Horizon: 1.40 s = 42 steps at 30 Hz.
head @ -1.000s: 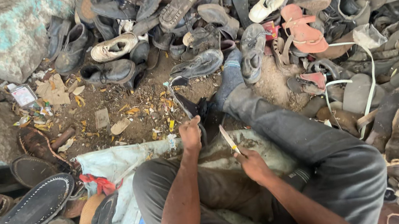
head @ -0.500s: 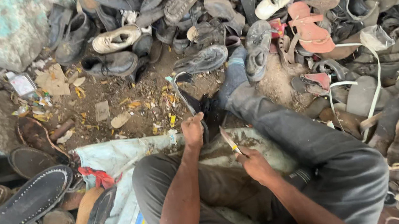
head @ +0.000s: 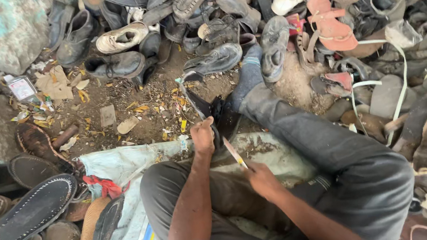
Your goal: The person uses a knife to cut and scrape a shoe sole while sitting on the floor surrounded by a pile of discarded footwear.
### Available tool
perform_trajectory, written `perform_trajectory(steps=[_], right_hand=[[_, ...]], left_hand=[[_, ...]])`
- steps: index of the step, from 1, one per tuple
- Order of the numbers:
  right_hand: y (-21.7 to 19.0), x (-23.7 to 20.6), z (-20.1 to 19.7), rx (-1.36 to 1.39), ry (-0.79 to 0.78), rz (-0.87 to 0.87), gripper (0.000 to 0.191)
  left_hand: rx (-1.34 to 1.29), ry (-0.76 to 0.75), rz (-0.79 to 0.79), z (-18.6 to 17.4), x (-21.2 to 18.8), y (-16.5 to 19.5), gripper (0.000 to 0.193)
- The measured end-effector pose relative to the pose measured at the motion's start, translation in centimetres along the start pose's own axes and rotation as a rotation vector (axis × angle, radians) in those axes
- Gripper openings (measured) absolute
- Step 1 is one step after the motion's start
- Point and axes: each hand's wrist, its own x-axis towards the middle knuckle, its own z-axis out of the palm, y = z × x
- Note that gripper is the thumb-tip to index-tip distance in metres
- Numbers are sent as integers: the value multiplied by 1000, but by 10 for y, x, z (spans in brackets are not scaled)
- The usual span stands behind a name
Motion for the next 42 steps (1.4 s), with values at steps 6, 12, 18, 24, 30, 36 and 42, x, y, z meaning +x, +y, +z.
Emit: perform_trajectory(steps=[6, 12, 18, 24, 30, 36, 42], right_hand=[[-16, -3, 21, -186, 51, -89, 32], [-23, -39, 28, -51, 22, 97, 31], [-44, -5, 36, -55, 173, -178, 26], [-10, -7, 8, -23, 82, 86, 30], [5, 9, -15, 144, 85, 35, 24], [-2, -58, 0, 2, 48, -104, 32], [-3, -19, 27, 247, 53, 121, 25]], left_hand=[[-36, -7, -34, 1, -2, 5, 34], [-40, 12, -70, 5, -3, 8, 27], [-145, -33, -50, 1, -7, 8, 29], [-137, 147, -40, 35, -23, -20, 32], [-127, -57, -42, 48, -39, -34, 28], [-46, -178, -84, 26, -20, -20, 32], [-154, -228, -179, 22, -23, -25, 26]])
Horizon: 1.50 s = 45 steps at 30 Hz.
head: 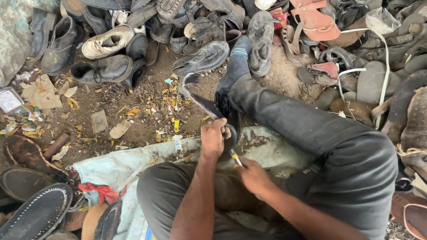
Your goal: The person uses a knife to cut and scrape a shoe sole while sitting on the floor surrounded by a pile of discarded footwear.
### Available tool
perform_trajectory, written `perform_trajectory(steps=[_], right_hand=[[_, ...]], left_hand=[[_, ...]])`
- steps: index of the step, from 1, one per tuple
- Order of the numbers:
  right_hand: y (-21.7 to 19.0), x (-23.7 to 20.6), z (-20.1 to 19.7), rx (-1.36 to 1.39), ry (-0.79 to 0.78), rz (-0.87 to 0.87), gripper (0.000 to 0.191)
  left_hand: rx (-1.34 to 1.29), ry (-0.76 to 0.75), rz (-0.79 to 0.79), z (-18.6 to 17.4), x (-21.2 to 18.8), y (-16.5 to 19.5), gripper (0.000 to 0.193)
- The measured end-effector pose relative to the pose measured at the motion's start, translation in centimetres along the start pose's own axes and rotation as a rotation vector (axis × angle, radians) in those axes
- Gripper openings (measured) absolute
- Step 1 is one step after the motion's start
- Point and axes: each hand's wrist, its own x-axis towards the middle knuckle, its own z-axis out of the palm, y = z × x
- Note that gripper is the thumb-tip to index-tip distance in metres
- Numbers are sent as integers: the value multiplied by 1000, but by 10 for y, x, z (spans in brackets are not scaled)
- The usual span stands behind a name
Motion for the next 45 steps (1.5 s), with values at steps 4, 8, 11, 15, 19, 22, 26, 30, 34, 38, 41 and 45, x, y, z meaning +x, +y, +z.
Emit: perform_trajectory(steps=[4, 8, 11, 15, 19, 22, 26, 30, 34, 38, 41, 45], right_hand=[[6, -22, 29, -305, 224, -481, 24], [-8, -58, 31, -62, 64, -109, 36], [-45, -28, 35, 15, 36, 141, 35], [-74, -17, 52, 40, 89, 80, 31], [-59, -52, 55, 190, 13, 217, 38], [-45, -39, 62, 274, -17, 219, 30], [-32, 7, 91, 179, 57, -29, 27], [-3, -2, 70, -121, 136, -238, 30], [12, -35, -3, -157, -151, 285, 48], [-15, -49, -39, -408, -29, -258, 36], [-40, -32, -41, -373, 55, -270, 32], [-42, 30, -22, -434, 55, -413, 35]], left_hand=[[-126, 13, -5, -5, 1, 5, 18], [-248, -52, -17, -5, 3, 4, 18], [-281, -54, -30, -6, 1, 1, 17], [-258, -79, -67, -5, -1, 5, 15], [-345, -92, -108, 1, 1, 9, 14], [-307, -119, -122, 1, 0, 10, 16], [-261, -146, -89, -18, 5, 29, 8], [299, 111, -147, -52, 22, 69, 11], [1589, 560, 313, -76, 28, 87, 26], [1743, 687, 316, -64, 19, 77, 34], [1745, 720, 785, -48, 13, 72, 50], [1618, 496, 803, -50, 10, 67, 43]])
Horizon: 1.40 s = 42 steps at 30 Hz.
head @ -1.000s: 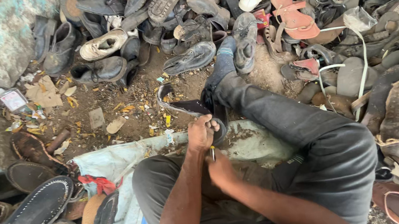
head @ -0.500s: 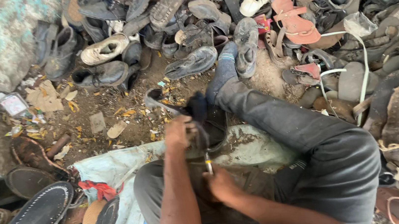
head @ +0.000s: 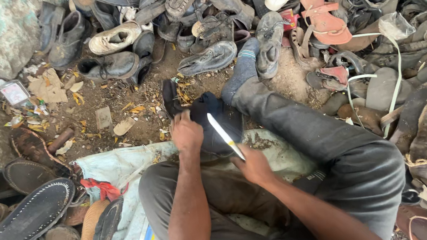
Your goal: The person uses a knife to cut and scrape a shoe sole while sitting on the floor surrounded by a pile of discarded footwear.
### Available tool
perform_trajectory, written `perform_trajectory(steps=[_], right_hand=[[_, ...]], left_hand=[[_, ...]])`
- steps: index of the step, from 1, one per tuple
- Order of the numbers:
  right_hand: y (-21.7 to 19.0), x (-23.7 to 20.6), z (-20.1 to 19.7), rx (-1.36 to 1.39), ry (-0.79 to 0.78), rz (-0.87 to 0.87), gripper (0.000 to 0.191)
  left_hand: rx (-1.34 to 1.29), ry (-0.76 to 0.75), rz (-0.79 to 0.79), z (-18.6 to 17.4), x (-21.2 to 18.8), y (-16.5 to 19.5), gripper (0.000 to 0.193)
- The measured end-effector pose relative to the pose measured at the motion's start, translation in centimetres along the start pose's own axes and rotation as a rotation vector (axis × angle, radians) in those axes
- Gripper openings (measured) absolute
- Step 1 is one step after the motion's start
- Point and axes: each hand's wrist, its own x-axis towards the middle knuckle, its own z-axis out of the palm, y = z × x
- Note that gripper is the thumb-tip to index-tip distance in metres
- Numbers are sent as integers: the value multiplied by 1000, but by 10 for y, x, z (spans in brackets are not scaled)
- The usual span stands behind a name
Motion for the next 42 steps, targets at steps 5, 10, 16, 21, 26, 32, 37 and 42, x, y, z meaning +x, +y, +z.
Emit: perform_trajectory(steps=[5, 10, 16, 21, 26, 32, 37, 42], right_hand=[[10, 44, 43, -170, 140, -58, 26], [-10, 45, -19, 80, 428, 30, 30], [27, -2, -38, 37, 407, -154, 27], [0, -24, -81, 562, 362, 121, 17], [-16, -51, -264, 1480, 480, -192, 22], [6, -55, -275, 1406, 731, -243, 29], [-30, -69, -297, 1173, 616, -121, 35], [11, -6, -128, 370, 80, 170, 42]], left_hand=[[-57, -153, -219, 3, -6, -14, 26], [42, -416, -404, -13, 6, 12, 52], [107, -510, -293, -24, 18, 39, 87], [413, -266, 254, 14, 20, 39, 71], [211, -387, 257, 40, 18, 40, 59], [-46, -498, -153, 35, 41, 38, 79], [73, -665, -256, 40, 55, 33, 78], [81, -551, -114, 52, 45, 30, 52]])
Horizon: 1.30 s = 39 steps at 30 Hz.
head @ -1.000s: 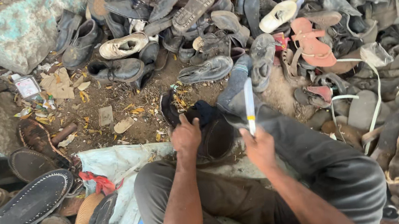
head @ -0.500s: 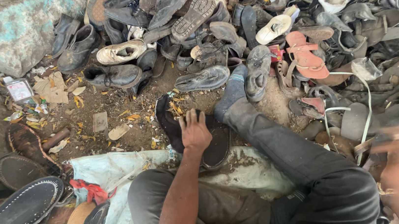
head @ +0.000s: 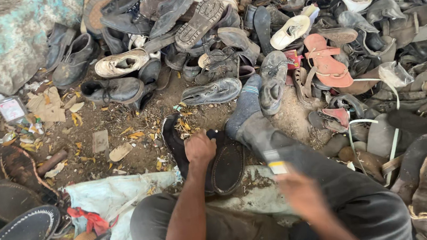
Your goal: The person uses a knife to cut and scrape a shoe sole while sitting on the floor surrounded by a pile of discarded footwear.
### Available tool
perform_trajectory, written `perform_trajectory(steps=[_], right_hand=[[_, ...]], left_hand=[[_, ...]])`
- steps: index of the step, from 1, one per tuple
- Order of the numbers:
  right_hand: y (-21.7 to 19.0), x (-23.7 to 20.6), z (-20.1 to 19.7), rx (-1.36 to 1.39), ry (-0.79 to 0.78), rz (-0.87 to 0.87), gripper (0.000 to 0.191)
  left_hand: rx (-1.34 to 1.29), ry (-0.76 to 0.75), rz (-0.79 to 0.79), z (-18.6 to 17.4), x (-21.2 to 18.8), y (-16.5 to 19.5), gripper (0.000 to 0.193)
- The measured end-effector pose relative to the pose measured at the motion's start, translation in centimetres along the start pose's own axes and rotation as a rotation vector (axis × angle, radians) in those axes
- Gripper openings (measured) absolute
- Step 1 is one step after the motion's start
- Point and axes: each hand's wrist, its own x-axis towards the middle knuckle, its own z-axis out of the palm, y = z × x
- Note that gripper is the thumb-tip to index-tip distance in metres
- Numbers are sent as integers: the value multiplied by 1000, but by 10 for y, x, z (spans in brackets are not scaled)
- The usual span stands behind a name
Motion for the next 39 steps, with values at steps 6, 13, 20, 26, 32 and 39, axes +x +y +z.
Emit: perform_trajectory(steps=[6, 13, 20, 26, 32, 39], right_hand=[[63, 108, 116, -753, -82, 83, 43], [49, 147, 139, -460, 10, 31, 26], [67, 116, 121, -350, -48, 27, 24], [47, 140, 129, -515, -96, -39, 25], [63, 123, 130, -553, -117, -59, 28], [78, 132, 127, -474, -212, -17, 32]], left_hand=[[-152, 81, -83, 1, -10, 2, 46], [-79, 84, -41, -1, -18, 6, 37], [-157, 273, 41, 0, -21, 5, 35], [-121, 277, 96, -4, -26, 9, 28], [-174, 396, 141, -6, -27, 6, 23], [-133, 401, 181, -3, -30, 6, 26]])
